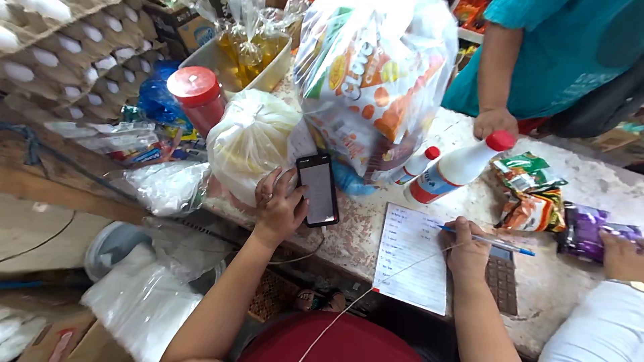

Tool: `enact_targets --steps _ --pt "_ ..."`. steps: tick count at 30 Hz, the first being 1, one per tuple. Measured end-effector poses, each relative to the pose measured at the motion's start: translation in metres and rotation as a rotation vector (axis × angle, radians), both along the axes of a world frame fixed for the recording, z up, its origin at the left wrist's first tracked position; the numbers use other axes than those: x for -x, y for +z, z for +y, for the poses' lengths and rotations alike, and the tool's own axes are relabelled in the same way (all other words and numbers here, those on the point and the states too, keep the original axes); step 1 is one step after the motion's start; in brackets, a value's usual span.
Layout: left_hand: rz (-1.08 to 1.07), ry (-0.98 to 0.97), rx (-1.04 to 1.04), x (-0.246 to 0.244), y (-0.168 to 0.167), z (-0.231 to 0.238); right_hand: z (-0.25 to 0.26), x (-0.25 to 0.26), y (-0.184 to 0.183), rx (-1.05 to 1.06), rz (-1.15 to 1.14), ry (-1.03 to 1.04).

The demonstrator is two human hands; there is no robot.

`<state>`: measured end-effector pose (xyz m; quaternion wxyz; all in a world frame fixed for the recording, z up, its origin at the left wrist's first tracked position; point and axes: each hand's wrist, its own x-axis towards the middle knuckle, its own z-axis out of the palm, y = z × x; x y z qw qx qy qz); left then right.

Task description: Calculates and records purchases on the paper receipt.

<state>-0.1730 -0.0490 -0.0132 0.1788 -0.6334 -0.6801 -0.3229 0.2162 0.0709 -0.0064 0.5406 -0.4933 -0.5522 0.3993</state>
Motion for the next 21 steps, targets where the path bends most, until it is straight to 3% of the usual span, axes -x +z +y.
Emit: enact_targets --steps 4,17,21 --pt "-0.021 -0.027 -0.031 0.000 0.002 0.002 -0.002 0.000 0.005 -0.014 -0.104 -0.024" --pt "-0.017 -0.007 -0.085 -0.010 0.014 0.023 0.000 0.001 0.012 0.048 -0.021 -0.018" --pt "-0.068 0.013 0.001 -0.013 0.026 0.017 -0.007 0.006 0.014 0.031 -0.017 -0.019"
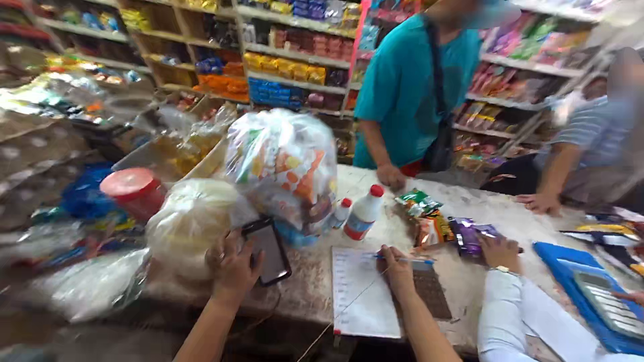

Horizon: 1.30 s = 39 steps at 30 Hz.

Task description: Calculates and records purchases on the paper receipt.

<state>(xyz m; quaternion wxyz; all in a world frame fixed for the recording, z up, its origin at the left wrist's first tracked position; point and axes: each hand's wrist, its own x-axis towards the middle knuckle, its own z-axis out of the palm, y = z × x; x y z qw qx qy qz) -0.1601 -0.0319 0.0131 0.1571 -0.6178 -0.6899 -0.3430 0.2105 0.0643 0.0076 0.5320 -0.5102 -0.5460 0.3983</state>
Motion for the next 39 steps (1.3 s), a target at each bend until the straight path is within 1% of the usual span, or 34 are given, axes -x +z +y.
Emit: enact_targets --steps 2,5,13,20,39 --pt "-0.003 0.014 0.045 0.000 0.002 0.000 0.001 0.001 -0.004 -0.015 -0.006 0.009" --pt "0.013 0.048 0.076 -0.002 -0.004 0.003 0.002 0.000 -0.009 -0.029 -0.009 0.008" --pt "0.008 0.055 0.102 -0.005 -0.007 0.004 0.005 -0.002 -0.012 -0.033 -0.016 0.012" --pt "0.053 0.084 0.088 -0.005 -0.013 0.003 0.005 -0.003 -0.011 -0.029 -0.013 0.004" --pt "0.062 0.089 0.106 -0.002 -0.015 -0.001 0.004 -0.002 -0.010 -0.016 -0.007 0.004"
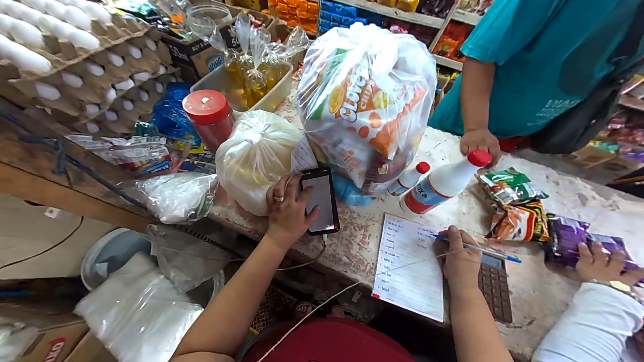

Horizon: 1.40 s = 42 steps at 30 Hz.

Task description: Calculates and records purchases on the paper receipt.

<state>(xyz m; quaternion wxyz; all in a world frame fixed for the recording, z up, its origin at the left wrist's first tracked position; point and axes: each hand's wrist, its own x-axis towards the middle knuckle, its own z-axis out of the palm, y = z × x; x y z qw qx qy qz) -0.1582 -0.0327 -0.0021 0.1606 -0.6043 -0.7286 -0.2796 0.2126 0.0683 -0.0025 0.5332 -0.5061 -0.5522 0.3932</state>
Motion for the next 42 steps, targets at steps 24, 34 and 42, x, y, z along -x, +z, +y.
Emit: enact_targets --steps 24,34,42 --pt "-0.157 -0.959 0.503 -0.156 0.012 0.002 0.000 -0.002 0.000 -0.011 0.028 0.007" --pt "-0.110 -0.964 0.678 -0.198 0.011 0.029 0.000 -0.004 -0.002 0.012 0.042 -0.002" --pt "-0.087 -1.024 0.729 -0.204 0.008 0.007 0.003 -0.009 -0.005 0.012 0.022 -0.003"
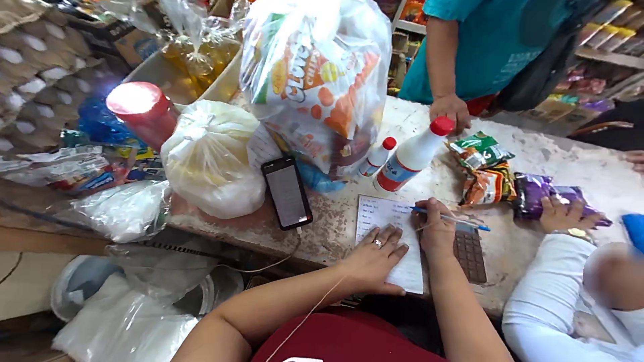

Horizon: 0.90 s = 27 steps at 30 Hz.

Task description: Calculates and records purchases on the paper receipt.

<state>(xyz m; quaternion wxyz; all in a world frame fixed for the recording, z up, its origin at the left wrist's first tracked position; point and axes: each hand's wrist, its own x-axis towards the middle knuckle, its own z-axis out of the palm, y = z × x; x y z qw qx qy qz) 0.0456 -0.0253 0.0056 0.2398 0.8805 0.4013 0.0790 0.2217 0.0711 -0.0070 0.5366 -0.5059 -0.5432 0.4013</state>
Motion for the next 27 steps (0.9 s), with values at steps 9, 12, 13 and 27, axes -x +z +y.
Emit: enact_targets --steps 9,12,13,27 --pt "0.032 -0.003 -0.007 0.001 -0.002 -0.001 -0.004 0.002 0.011 0.120 0.035 -0.014" --pt "0.033 -0.005 -0.004 0.001 -0.001 0.000 -0.003 0.000 0.010 0.118 0.038 -0.002" --pt "0.036 -0.007 0.002 0.001 0.000 0.000 -0.003 -0.001 0.010 0.119 0.035 0.001" --pt "0.072 0.014 0.017 0.000 0.000 0.000 -0.006 -0.001 0.011 0.102 -0.022 0.027"
